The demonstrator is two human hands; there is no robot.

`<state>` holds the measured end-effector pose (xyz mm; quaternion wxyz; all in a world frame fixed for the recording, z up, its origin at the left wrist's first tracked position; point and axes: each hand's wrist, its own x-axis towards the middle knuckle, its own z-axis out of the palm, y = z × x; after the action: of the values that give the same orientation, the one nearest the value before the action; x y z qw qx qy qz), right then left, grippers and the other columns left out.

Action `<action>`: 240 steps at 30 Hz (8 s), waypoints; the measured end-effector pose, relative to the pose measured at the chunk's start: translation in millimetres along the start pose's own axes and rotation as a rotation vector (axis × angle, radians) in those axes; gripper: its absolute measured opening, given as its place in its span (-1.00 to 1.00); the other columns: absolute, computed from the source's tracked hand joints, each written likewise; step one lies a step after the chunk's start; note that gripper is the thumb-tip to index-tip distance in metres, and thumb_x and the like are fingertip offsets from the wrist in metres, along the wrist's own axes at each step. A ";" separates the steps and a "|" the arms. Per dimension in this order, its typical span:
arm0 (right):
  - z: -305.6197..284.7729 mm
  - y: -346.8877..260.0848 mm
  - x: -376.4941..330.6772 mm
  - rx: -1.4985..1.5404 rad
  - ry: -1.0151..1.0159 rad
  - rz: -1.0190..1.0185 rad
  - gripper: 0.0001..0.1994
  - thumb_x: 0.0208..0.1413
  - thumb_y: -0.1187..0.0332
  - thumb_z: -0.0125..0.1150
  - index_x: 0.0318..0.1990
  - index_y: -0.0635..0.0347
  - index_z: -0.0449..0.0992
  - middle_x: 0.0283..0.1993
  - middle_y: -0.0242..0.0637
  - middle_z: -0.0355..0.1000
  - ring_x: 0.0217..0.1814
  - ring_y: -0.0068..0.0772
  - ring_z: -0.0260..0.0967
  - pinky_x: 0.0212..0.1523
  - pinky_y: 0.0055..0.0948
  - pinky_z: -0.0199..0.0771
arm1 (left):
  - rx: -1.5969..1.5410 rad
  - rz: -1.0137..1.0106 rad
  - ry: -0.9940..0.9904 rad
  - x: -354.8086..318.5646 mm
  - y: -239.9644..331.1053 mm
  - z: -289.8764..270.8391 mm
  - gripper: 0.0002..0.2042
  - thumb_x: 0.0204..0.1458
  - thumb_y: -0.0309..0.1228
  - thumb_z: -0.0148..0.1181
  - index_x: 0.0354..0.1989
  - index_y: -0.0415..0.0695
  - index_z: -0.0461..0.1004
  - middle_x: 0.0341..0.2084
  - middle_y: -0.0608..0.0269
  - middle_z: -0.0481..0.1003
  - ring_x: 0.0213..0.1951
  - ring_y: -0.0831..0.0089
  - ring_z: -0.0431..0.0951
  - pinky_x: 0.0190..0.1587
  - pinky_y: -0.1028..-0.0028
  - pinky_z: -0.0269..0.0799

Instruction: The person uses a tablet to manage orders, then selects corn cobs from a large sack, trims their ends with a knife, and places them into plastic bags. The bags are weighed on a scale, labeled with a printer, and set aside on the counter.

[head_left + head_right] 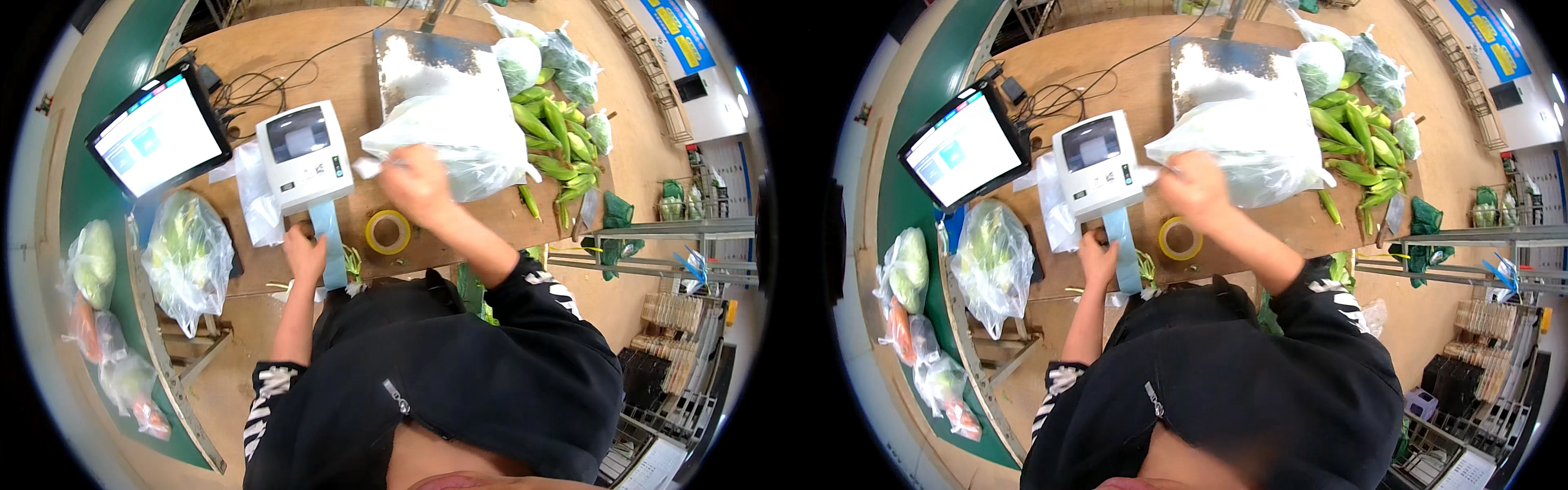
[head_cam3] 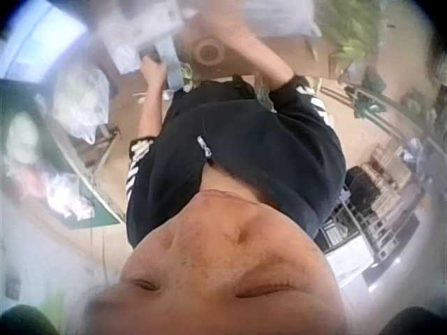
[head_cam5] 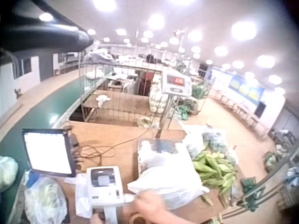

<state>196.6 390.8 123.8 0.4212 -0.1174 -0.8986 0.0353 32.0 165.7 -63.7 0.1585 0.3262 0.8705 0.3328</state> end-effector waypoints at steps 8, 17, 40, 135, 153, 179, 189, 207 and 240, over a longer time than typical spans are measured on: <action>-92.3 105.0 -45.7 -0.555 -0.432 0.121 -0.67 -0.10 0.46 0.41 -0.11 0.13 0.57 0.08 -0.23 0.47 0.25 -0.14 0.36 0.31 -0.06 0.27 | -0.116 0.484 0.039 -1.7 119.2 -57.1 -0.60 0.01 -0.46 0.30 0.06 -0.22 0.44 0.04 0.01 0.45 0.15 0.00 0.40 0.24 0.09 0.24; -102.8 92.3 -50.8 -0.481 -0.428 0.271 -0.29 0.07 0.13 0.43 0.37 0.10 0.33 0.47 -0.02 0.20 0.58 0.03 0.02 0.51 0.08 -0.04 | -0.208 0.892 -0.082 31.0 248.4 -38.0 -0.67 0.09 -0.51 0.20 0.07 -0.19 0.53 0.15 0.09 0.50 0.29 0.11 0.40 0.42 0.06 0.14; -117.2 36.0 -24.3 0.139 -0.183 0.734 -0.50 -0.08 0.18 0.63 -0.49 0.25 0.30 -0.60 -0.19 0.18 -0.50 -0.44 0.05 -0.48 -0.32 0.25 | 0.000 0.991 -0.153 44.9 262.0 -18.3 -0.21 0.08 -0.02 0.32 0.44 -0.14 0.23 0.45 -0.17 0.11 0.49 -0.10 0.02 0.48 -0.21 -0.20; 355.9 -239.7 128.6 0.234 -0.262 0.289 -0.82 0.09 0.42 0.28 -0.16 0.20 0.50 -0.14 -0.15 0.46 -0.02 0.01 0.35 0.03 -0.09 0.33 | -1.610 -0.800 0.830 -149.4 -218.4 -500.3 -0.60 0.34 -0.24 0.00 0.23 -0.22 0.39 0.11 0.09 0.56 0.11 0.19 0.60 0.13 0.16 0.54; 237.4 -130.7 -133.2 -0.058 0.303 1.492 -0.57 0.23 0.19 0.25 0.02 0.43 0.41 0.07 0.00 0.41 0.06 -0.11 0.37 0.16 -0.16 0.32 | -1.704 -0.681 0.473 -98.0 -157.5 -524.7 -0.61 0.34 -0.27 0.04 0.21 -0.26 0.45 0.16 0.09 0.54 0.21 0.23 0.52 0.33 0.23 0.36; 225.9 -107.6 -81.2 1.053 0.419 2.313 -0.54 0.35 0.07 0.07 0.13 0.33 0.34 -0.07 -0.04 0.35 -0.13 -0.18 0.36 -0.14 -0.28 0.49 | -1.491 -0.724 0.355 -84.2 -58.8 -455.5 -0.54 0.29 -0.26 0.13 0.29 -0.21 0.32 0.21 0.12 0.48 0.25 0.19 0.46 0.31 0.16 0.33; 238.8 -89.2 -76.2 1.079 0.752 2.205 -0.66 0.40 0.17 -0.07 -0.08 0.34 0.40 -0.18 -0.08 0.45 -0.12 -0.10 0.41 0.04 -0.04 0.48 | -1.505 -0.710 0.374 -84.6 -76.6 -462.5 -0.61 0.35 -0.27 0.03 0.21 -0.28 0.40 0.12 0.02 0.56 0.14 0.15 0.57 0.22 0.15 0.46; 247.9 -89.8 -91.9 0.986 0.698 2.020 -0.84 0.28 0.33 0.08 -0.25 0.24 0.49 -0.37 -0.26 0.42 -0.35 -0.39 0.36 -0.33 -0.34 0.41 | -1.501 -0.745 0.399 -81.0 -96.5 -464.5 -0.64 0.34 -0.26 0.08 0.18 -0.22 0.42 0.08 0.09 0.57 0.12 0.23 0.57 0.18 0.20 0.45; 252.6 -137.2 -58.3 0.651 0.585 1.978 -0.80 0.24 0.40 0.13 -0.02 0.20 0.53 -0.12 -0.23 0.48 -0.12 -0.28 0.41 -0.13 -0.23 0.42 | -1.504 -0.736 0.273 -67.1 -110.4 -474.3 -0.63 0.36 -0.29 0.04 0.19 -0.30 0.38 0.09 0.02 0.55 0.09 0.21 0.59 0.13 0.24 0.52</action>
<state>14.4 252.6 -59.9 0.4150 -0.6771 -0.2176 0.5674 -203.4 -167.7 210.2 0.3250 -0.2132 0.4794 0.7868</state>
